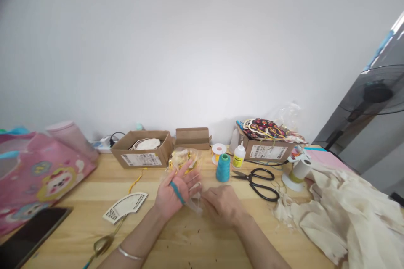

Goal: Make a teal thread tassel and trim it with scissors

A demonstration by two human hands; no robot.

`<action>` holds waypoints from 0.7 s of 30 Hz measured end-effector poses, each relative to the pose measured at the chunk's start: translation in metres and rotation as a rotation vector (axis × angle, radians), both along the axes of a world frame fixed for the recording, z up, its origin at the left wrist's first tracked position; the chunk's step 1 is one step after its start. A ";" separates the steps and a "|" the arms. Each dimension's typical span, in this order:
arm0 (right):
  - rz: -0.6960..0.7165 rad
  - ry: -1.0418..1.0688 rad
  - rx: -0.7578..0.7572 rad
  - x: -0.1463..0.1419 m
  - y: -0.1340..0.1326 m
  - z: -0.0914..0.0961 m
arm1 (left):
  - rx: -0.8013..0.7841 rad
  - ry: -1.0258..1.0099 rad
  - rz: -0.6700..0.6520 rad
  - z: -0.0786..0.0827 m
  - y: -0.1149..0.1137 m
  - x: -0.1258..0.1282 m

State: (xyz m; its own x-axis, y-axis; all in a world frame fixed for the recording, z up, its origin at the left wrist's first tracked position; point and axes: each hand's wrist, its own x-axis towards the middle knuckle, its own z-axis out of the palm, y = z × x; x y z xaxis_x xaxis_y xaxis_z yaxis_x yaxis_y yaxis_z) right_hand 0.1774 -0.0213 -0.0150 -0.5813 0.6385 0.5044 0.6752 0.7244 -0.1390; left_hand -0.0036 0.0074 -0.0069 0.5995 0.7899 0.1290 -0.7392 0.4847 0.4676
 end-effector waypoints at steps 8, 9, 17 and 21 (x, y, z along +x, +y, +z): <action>0.076 0.005 -0.022 -0.005 -0.002 0.000 | 0.055 -0.086 -0.039 0.000 0.006 -0.009; 0.092 -0.004 -0.012 -0.004 -0.002 0.005 | 0.075 -0.098 -0.031 0.002 0.006 -0.012; 0.142 -0.150 0.009 0.013 0.039 0.175 | 0.225 -0.225 0.234 0.036 0.005 -0.043; -0.019 -0.099 0.098 0.026 0.066 0.263 | 0.231 -0.346 0.451 0.038 -0.002 -0.055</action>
